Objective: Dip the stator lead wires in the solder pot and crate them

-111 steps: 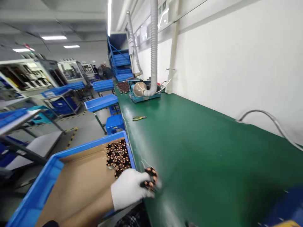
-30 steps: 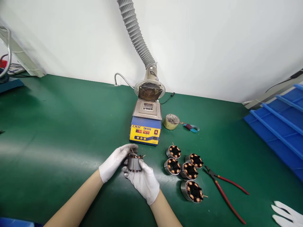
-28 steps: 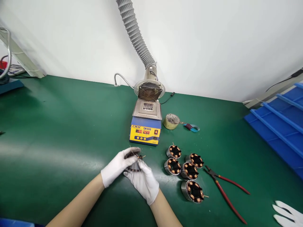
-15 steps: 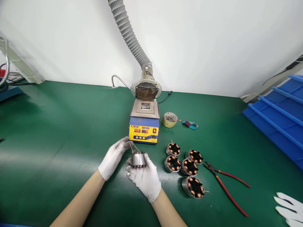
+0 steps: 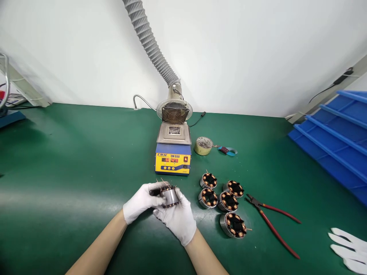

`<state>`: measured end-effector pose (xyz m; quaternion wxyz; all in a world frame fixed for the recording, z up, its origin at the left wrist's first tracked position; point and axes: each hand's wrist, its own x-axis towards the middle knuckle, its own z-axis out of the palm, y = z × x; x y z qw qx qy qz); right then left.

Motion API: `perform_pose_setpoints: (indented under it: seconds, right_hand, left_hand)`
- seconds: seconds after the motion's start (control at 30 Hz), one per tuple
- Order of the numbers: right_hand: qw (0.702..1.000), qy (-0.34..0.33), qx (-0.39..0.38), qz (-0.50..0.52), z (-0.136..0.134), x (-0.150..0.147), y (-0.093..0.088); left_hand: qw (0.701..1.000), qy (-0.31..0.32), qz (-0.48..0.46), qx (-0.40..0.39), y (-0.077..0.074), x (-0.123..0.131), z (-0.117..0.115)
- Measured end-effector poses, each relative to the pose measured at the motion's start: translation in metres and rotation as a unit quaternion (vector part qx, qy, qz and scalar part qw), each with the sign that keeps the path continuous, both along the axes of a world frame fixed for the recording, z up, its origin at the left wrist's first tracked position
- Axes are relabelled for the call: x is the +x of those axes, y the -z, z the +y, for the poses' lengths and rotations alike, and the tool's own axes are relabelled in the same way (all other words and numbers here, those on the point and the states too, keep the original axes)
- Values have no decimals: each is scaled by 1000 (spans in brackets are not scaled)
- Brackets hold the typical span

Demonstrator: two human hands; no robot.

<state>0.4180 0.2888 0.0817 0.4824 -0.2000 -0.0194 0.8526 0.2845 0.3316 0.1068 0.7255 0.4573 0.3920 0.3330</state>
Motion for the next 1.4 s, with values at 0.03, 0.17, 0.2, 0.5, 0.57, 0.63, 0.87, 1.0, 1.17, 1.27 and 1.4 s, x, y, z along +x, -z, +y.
perform_pose_setpoints:
  seconds: [0.03,0.17,0.2,0.5,0.57,0.63,0.87,1.0,1.17,1.27,1.4]
  right_hand:
    - [1000,-6,2,-2,0,0,1]
    - [999,-40,25,-14,0,-2,4]
    - [999,-44,27,-15,0,-2,5]
    - [997,-51,46,-21,-2,-3,3]
    - [996,-17,72,-57,-3,-6,-1]
    - [986,26,104,-130,-3,-8,-5]
    - [831,146,152,-515,-5,-15,3]
    - [710,127,178,-670,-4,-21,6]
    - [625,122,230,-736,-1,-26,14]
    - [593,139,244,-755,1,-26,21]
    - [586,154,255,-754,0,-25,24]
  left_hand:
    - [1000,-19,4,-8,-2,2,-1]
    - [988,-151,-26,-21,2,8,-2]
    - [983,-181,-39,-19,5,8,0]
    - [979,-187,-85,-2,5,0,9]
    - [988,-148,-28,-16,4,3,3]
    - [985,-172,4,-9,7,2,3]
    - [979,-198,-33,27,9,-17,17]
    - [993,-105,-40,-27,8,4,4]
    - [970,-222,-88,-35,11,10,5]
    - [953,-279,-117,-9,5,-6,13]
    - [985,-172,13,-31,-5,-15,16]
